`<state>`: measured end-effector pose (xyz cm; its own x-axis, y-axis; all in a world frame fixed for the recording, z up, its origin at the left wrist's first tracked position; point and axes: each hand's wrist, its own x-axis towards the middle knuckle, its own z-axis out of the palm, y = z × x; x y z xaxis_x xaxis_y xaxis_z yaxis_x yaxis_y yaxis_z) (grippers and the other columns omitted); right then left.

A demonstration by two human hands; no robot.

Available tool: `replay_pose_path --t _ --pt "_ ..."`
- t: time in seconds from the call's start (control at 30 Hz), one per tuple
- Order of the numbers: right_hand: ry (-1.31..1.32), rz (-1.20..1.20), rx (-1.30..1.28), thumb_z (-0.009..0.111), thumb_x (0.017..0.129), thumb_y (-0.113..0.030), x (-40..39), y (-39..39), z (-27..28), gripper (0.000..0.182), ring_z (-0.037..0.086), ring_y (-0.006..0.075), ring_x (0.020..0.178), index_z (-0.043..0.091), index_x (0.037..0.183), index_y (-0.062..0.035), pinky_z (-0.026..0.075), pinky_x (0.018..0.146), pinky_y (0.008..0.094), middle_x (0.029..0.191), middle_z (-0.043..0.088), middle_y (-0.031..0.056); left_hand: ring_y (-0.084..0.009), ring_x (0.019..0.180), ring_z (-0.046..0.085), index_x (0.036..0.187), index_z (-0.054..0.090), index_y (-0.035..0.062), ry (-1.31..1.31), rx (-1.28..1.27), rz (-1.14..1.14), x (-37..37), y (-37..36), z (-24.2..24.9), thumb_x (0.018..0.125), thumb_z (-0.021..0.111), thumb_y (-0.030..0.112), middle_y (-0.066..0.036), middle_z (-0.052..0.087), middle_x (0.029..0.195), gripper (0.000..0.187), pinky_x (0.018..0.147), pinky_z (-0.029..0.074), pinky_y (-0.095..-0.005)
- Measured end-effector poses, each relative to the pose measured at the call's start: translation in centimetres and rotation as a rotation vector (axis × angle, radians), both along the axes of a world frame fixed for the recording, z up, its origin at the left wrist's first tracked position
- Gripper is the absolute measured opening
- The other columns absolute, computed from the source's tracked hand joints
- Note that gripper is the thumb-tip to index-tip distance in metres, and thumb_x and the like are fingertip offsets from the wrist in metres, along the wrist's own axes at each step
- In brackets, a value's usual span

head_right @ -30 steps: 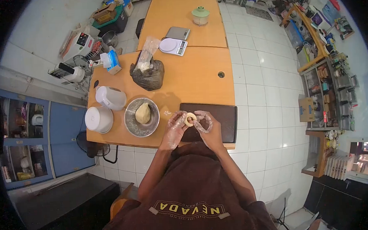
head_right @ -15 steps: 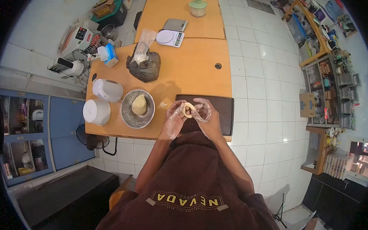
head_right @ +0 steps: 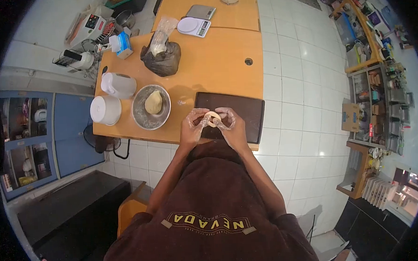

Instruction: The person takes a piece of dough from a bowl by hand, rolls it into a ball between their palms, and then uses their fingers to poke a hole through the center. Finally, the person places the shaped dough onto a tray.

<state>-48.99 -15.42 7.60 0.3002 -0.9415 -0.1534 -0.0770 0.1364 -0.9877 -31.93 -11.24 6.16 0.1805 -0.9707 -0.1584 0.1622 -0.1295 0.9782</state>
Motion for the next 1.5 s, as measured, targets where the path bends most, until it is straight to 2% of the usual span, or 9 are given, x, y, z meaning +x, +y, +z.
replay_pose_path --t 0.23,0.43,0.67,0.8,0.93,1.17,1.27,1.37,1.5 --pt "0.089 -0.014 0.132 0.075 0.097 -0.004 0.4 1.0 -1.9 0.020 0.072 0.0117 0.094 0.072 0.115 0.0026 0.059 0.083 0.0276 0.103 0.077 0.0078 -0.0177 0.102 0.071 0.122 0.064 -0.0034 0.110 0.166 0.039 0.4 1.7 -2.8 0.098 0.070 0.001 -0.012 0.073 0.111 0.024 0.096 0.056 -0.0310" --pt "0.138 0.034 0.100 0.075 0.091 -0.001 0.8 1.9 -9.5 0.017 0.075 0.0145 0.088 0.075 0.108 0.0013 0.059 0.077 0.0307 0.097 0.079 0.0116 -0.0164 0.098 0.072 0.114 0.066 -0.0036 0.057 0.378 0.025 0.9 3.6 -8.1 0.096 0.072 0.000 -0.010 0.074 0.102 0.019 0.092 0.056 -0.0301" --pt "0.272 -0.009 0.131 0.075 0.092 -0.005 3.6 0.7 -16.4 0.020 0.075 0.0152 0.088 0.075 0.112 -0.0006 0.059 0.078 0.0318 0.097 0.079 0.0101 -0.0163 0.093 0.071 0.112 0.066 -0.0030 -0.368 0.370 -0.093 3.2 0.2 -13.8 0.092 0.065 -0.005 -0.012 0.074 0.100 0.020 0.087 0.057 -0.0320" --pt "0.382 -0.071 0.098 0.074 0.091 -0.004 6.0 -1.9 -19.5 0.020 0.075 0.0165 0.088 0.075 0.111 -0.0005 0.059 0.079 0.0323 0.096 0.079 0.0105 -0.0202 0.095 0.073 0.117 0.064 -0.0005 -0.539 0.328 -0.085 4.9 -3.8 -17.6 0.089 0.069 -0.004 -0.012 0.074 0.099 0.028 0.085 0.058 -0.0346" --pt "0.418 -0.160 0.057 0.075 0.089 -0.004 8.2 -4.9 -21.4 0.020 0.077 0.0209 0.090 0.075 0.108 0.0004 0.061 0.079 0.0347 0.098 0.079 0.0131 -0.0278 0.088 0.073 0.115 0.060 -0.0034 -0.551 0.289 -0.061 6.2 -7.4 -20.7 0.079 0.072 -0.009 -0.017 0.072 0.097 0.038 0.080 0.058 -0.0391" --pt "0.507 -0.186 -0.082 0.075 0.089 -0.003 10.0 -7.8 -24.7 0.018 0.078 0.0286 0.090 0.075 0.107 0.0000 0.061 0.079 0.0379 0.098 0.076 0.0175 -0.0388 0.095 0.068 0.116 0.058 -0.0033 -0.706 0.184 -0.129 7.2 -9.3 -23.5 0.076 0.072 -0.009 -0.022 0.065 0.109 0.042 0.084 0.057 -0.0458" --pt "0.418 -0.227 -0.042 0.075 0.089 -0.004 10.3 -8.3 -24.3 0.021 0.076 0.0300 0.090 0.074 0.109 -0.0011 0.060 0.080 0.0393 0.100 0.074 0.0180 -0.0369 0.109 0.065 0.126 0.058 -0.0046 -0.782 0.135 -0.154 6.8 -9.4 -21.1 0.085 0.069 -0.008 -0.023 0.061 0.123 0.043 0.093 0.056 -0.0445" --pt "0.480 -0.220 -0.048 0.071 0.089 -0.001 10.3 -8.4 -22.7 0.027 0.073 0.0338 0.090 0.072 0.116 -0.0014 0.059 0.083 0.0443 0.107 0.068 0.0201 -0.0414 0.122 0.054 0.137 0.055 -0.0037 -1.057 0.049 -0.198 6.6 -8.4 -19.8 0.087 0.071 0.000 -0.024 0.052 0.136 0.052 0.104 0.049 -0.0489" --pt "0.522 -0.174 -0.129 0.071 0.089 0.001 10.1 -7.2 -22.6 0.032 0.069 0.0365 0.100 0.070 0.121 -0.0027 0.057 0.088 0.0435 0.116 0.062 0.0202 -0.0424 0.128 0.048 0.143 0.056 0.0041 -1.114 0.065 -0.410 7.4 -7.1 -20.0 0.086 0.073 0.006 -0.021 0.049 0.142 0.059 0.111 0.043 -0.0510"
